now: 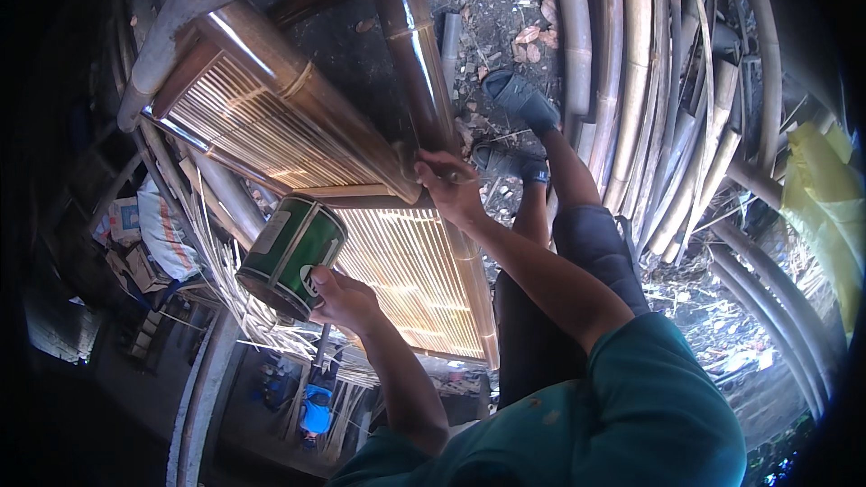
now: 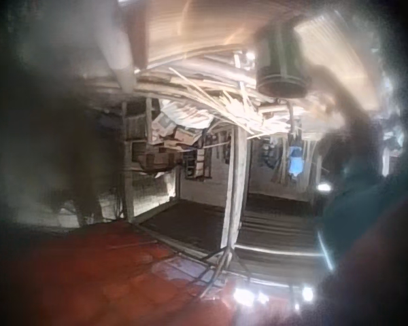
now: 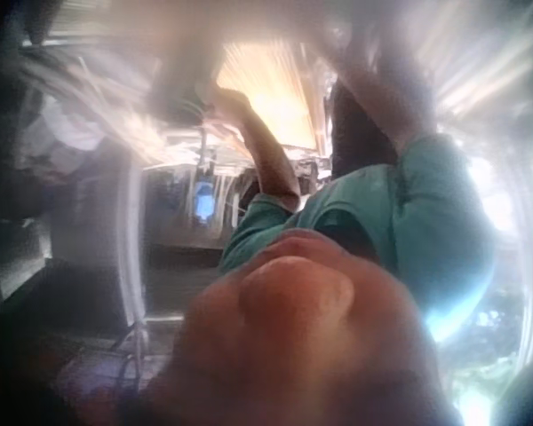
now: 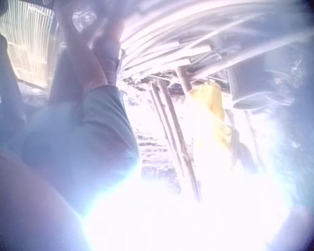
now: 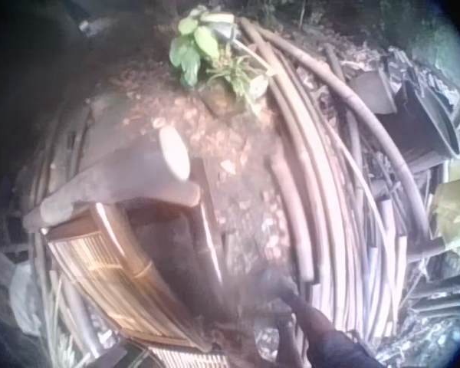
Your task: The person applies varnish to a bamboo chair using a brush. They repeatedly dip the brush into a can and coat the chair's slats and frame, moving around the chair to cover different sections.
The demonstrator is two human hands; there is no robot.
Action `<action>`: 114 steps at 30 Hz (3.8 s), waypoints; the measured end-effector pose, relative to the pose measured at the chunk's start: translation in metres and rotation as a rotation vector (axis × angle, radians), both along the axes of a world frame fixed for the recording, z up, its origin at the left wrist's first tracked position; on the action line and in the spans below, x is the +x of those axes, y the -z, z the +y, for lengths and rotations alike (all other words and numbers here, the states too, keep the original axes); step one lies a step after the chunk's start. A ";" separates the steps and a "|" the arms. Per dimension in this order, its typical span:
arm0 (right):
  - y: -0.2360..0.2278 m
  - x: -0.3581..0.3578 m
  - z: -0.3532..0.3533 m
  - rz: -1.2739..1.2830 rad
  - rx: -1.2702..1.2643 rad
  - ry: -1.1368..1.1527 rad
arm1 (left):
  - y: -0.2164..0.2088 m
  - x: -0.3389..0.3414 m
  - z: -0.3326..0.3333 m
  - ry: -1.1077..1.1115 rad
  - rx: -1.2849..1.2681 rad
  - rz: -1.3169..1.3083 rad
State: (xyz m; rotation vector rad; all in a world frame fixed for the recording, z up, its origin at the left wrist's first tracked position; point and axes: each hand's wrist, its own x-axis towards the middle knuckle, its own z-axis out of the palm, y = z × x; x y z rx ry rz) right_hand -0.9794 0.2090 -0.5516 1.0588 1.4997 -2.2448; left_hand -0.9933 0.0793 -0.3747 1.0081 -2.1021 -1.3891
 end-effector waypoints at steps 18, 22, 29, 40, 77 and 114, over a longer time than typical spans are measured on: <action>-0.006 0.034 0.012 -0.022 0.074 -0.256 | -0.004 -0.023 0.003 -0.073 -0.045 0.006; -0.014 0.004 -0.005 0.067 0.301 -0.151 | -0.004 -0.005 -0.012 -0.104 0.008 -0.166; -0.023 -0.066 0.058 0.311 0.436 -0.822 | 0.022 0.028 -0.039 -0.083 -0.048 -0.020; -0.031 -0.098 0.119 0.852 0.565 -1.255 | 0.005 0.058 -0.014 -0.087 0.108 0.051; -0.674 -0.056 0.130 0.809 0.628 -0.956 | -0.366 0.066 0.078 0.672 -0.012 0.232; -0.653 -0.130 0.109 0.890 0.432 -1.389 | -0.374 0.005 0.072 0.648 -0.048 -0.059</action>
